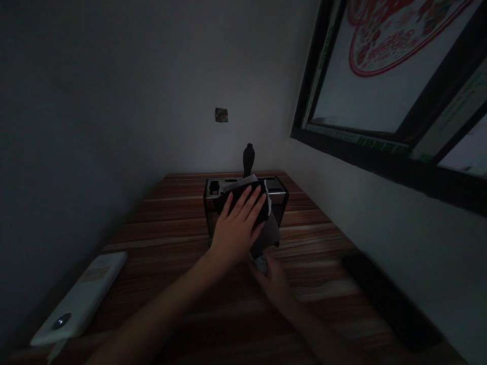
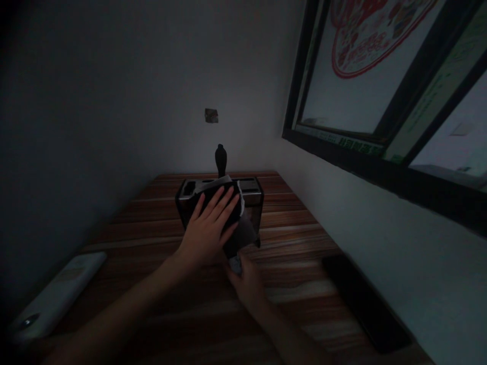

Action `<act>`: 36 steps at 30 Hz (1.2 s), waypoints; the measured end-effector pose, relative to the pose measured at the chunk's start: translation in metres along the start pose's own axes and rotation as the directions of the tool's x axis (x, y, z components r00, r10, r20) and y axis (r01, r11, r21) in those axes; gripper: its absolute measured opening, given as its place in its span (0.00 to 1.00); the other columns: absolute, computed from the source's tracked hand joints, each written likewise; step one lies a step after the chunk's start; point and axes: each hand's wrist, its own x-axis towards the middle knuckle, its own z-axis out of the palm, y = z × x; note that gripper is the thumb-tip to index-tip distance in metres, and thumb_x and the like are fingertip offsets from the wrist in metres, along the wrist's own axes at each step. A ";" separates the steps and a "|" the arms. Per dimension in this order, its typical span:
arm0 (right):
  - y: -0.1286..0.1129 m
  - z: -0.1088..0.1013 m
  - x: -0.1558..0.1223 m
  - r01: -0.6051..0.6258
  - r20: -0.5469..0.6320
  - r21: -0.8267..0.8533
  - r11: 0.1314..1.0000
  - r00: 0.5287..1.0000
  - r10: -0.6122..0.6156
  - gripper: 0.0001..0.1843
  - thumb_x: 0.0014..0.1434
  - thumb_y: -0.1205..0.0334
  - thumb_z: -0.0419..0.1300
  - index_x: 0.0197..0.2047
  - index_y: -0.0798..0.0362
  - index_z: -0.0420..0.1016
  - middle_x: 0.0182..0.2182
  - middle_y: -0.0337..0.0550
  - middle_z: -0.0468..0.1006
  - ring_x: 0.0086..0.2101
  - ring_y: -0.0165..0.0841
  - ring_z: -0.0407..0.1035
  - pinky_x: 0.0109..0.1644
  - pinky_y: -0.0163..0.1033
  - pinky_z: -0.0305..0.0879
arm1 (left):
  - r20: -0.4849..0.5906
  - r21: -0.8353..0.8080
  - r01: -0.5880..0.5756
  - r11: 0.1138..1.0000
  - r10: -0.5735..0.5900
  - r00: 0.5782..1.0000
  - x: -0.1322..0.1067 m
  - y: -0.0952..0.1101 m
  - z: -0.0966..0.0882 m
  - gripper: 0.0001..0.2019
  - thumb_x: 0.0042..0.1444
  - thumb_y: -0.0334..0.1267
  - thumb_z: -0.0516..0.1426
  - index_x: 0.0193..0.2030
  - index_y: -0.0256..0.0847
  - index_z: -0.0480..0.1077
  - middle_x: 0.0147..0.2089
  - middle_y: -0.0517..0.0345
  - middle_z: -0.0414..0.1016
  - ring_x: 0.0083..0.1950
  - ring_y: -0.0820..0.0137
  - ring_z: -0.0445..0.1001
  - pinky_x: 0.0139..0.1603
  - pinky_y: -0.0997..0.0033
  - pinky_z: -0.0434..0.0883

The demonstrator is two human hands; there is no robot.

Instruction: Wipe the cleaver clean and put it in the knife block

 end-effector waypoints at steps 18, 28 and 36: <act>0.007 0.000 -0.002 0.010 0.010 -0.129 0.992 1.000 -0.008 0.14 0.55 0.54 0.57 0.38 0.57 0.72 0.26 0.42 0.75 0.26 0.32 0.66 0.29 0.34 0.60 | -0.067 -0.061 0.061 0.996 -0.065 0.996 0.008 -0.019 -0.013 0.28 0.58 0.32 0.50 0.65 0.36 0.50 0.70 0.51 0.47 0.70 0.62 0.42 0.68 0.49 0.42; 0.004 -0.001 -0.002 0.012 -0.012 -0.112 0.994 1.000 -0.013 0.13 0.55 0.55 0.57 0.36 0.56 0.71 0.24 0.40 0.73 0.25 0.31 0.65 0.29 0.33 0.60 | -0.093 -0.180 -0.010 0.984 -0.007 0.996 0.008 -0.030 -0.012 0.31 0.50 0.21 0.50 0.63 0.37 0.52 0.68 0.47 0.53 0.70 0.61 0.45 0.67 0.46 0.45; 0.003 -0.001 -0.001 0.007 0.033 -0.086 0.996 0.999 -0.004 0.15 0.56 0.55 0.55 0.42 0.57 0.70 0.28 0.43 0.75 0.28 0.33 0.67 0.33 0.35 0.63 | -0.091 -0.220 -0.059 0.974 0.040 0.995 0.007 -0.038 -0.018 0.34 0.47 0.16 0.46 0.63 0.39 0.53 0.67 0.47 0.55 0.70 0.62 0.46 0.67 0.46 0.49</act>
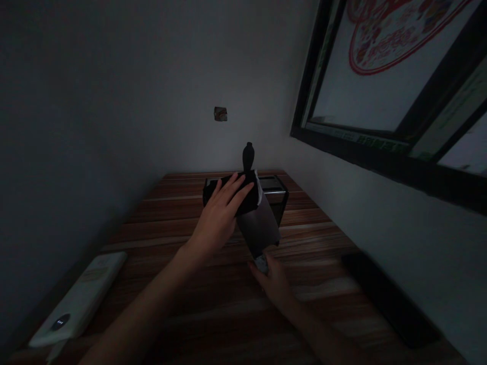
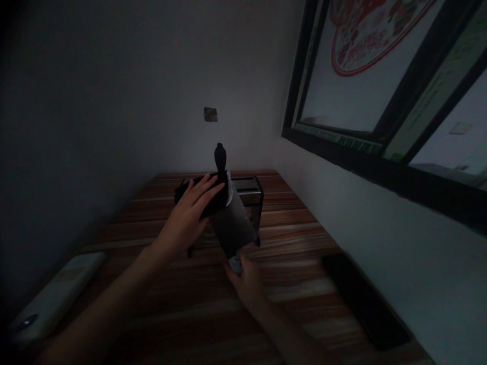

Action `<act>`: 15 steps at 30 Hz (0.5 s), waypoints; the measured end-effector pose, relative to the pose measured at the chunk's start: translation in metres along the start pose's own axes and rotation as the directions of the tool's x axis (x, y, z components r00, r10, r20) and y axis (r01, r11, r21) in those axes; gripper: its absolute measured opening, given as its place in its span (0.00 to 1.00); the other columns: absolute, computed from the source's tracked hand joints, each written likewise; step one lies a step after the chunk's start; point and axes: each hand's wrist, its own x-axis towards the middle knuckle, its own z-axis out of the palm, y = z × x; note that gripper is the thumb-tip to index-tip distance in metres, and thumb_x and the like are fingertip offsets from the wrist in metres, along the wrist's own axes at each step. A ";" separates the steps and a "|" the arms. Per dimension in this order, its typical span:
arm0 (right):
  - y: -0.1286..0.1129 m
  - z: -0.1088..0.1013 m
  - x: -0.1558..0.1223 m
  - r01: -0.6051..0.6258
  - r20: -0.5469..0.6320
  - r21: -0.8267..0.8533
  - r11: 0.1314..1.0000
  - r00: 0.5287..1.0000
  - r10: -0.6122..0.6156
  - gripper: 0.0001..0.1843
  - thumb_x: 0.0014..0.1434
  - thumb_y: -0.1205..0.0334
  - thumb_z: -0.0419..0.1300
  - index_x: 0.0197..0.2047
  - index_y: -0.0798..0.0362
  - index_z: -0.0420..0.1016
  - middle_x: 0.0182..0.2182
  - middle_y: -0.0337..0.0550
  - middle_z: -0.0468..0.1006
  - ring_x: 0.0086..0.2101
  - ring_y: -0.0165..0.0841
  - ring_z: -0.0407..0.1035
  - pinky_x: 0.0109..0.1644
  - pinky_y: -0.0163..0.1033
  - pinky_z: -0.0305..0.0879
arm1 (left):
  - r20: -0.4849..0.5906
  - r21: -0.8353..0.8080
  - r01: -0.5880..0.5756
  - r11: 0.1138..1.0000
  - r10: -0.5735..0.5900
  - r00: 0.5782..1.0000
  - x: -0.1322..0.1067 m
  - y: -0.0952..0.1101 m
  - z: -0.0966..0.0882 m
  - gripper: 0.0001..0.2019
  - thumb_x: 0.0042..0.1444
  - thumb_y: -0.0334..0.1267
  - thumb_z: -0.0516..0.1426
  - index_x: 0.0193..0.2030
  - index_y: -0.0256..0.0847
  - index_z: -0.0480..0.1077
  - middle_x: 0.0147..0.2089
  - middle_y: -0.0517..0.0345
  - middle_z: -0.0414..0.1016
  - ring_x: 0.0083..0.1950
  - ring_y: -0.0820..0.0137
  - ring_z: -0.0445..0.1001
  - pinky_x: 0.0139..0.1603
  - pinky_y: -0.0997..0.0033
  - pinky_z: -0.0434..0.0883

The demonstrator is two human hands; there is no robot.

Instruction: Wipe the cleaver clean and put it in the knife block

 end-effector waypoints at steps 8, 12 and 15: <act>0.000 0.000 0.000 -0.010 -0.006 0.001 1.000 1.000 0.010 0.17 0.55 0.54 0.56 0.42 0.58 0.71 0.29 0.45 0.76 0.28 0.34 0.68 0.33 0.36 0.64 | -0.026 -0.019 0.032 0.999 -0.032 0.999 0.000 0.004 -0.008 0.32 0.50 0.20 0.49 0.63 0.39 0.54 0.64 0.51 0.60 0.68 0.63 0.51 0.67 0.50 0.52; 0.001 0.001 -0.001 0.012 -0.028 0.009 1.000 1.000 -0.012 0.16 0.56 0.55 0.56 0.42 0.58 0.72 0.29 0.44 0.76 0.30 0.34 0.68 0.34 0.35 0.64 | -0.087 -0.006 0.016 1.000 -0.017 0.996 -0.001 0.003 -0.005 0.27 0.53 0.22 0.50 0.61 0.38 0.56 0.62 0.51 0.64 0.67 0.65 0.55 0.67 0.54 0.55; 0.000 0.000 -0.001 0.012 -0.029 0.008 1.000 1.000 -0.012 0.16 0.56 0.55 0.57 0.43 0.58 0.71 0.30 0.44 0.77 0.30 0.34 0.69 0.34 0.35 0.64 | -0.100 -0.002 -0.013 1.000 0.013 0.995 -0.002 0.001 0.000 0.24 0.55 0.24 0.50 0.59 0.38 0.58 0.61 0.51 0.65 0.66 0.66 0.57 0.66 0.55 0.57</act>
